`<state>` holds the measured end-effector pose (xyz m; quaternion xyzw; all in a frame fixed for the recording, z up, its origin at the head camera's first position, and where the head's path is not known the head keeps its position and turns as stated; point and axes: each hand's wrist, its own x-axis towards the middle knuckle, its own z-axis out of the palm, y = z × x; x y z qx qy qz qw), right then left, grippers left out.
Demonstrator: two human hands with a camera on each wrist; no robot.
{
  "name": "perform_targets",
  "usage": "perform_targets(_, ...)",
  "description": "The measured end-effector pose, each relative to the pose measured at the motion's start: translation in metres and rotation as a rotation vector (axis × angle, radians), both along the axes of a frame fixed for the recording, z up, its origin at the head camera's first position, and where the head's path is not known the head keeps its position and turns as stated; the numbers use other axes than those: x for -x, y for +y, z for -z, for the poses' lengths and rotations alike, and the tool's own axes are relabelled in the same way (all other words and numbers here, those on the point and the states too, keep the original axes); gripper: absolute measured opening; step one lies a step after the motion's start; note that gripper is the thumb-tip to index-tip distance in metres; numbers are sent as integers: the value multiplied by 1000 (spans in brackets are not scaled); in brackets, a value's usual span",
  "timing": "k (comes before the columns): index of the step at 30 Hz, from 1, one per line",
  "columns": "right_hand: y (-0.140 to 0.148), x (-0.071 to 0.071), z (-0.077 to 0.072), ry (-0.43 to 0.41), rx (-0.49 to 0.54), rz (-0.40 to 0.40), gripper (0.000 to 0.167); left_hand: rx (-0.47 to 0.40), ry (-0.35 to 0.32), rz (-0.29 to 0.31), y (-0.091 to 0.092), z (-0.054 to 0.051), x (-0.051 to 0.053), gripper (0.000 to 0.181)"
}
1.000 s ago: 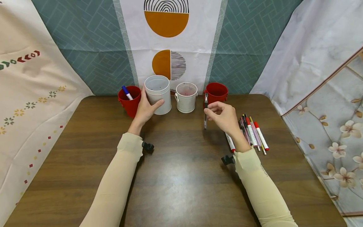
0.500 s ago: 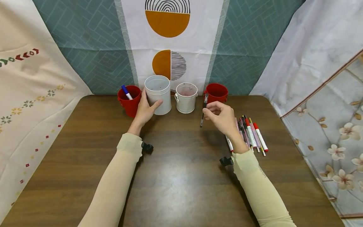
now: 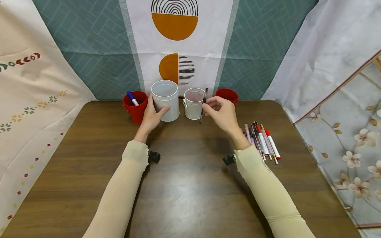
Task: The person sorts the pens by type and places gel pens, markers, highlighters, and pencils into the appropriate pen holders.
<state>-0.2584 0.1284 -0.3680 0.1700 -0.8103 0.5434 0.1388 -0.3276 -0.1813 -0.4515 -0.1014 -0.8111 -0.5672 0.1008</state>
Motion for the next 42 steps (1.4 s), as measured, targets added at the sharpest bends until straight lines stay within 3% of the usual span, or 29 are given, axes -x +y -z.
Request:
perform_targets(8,-38,31,-31,41,62,-25,20,-27,-4,15,-1,1,0,98)
perform_targets(13,-60,50,-50,54,46,-46,22,-15,-1,15,-2,0,1,98)
perform_targets(20,-86,75,-66,66,89,-38,18,-2,9,7,-1,0,4,98)
perform_targets(26,-106,87,-67,60,68,-32,17,-46,28,51,1,-2,2,97)
perform_targets(34,-123,94,-60,-8,44,-35,17,-118,24,138,2,-24,-16,84)
perform_targets(42,-127,98,-51,-36,14,-44,18,-144,-24,161,-1,-26,-20,82)
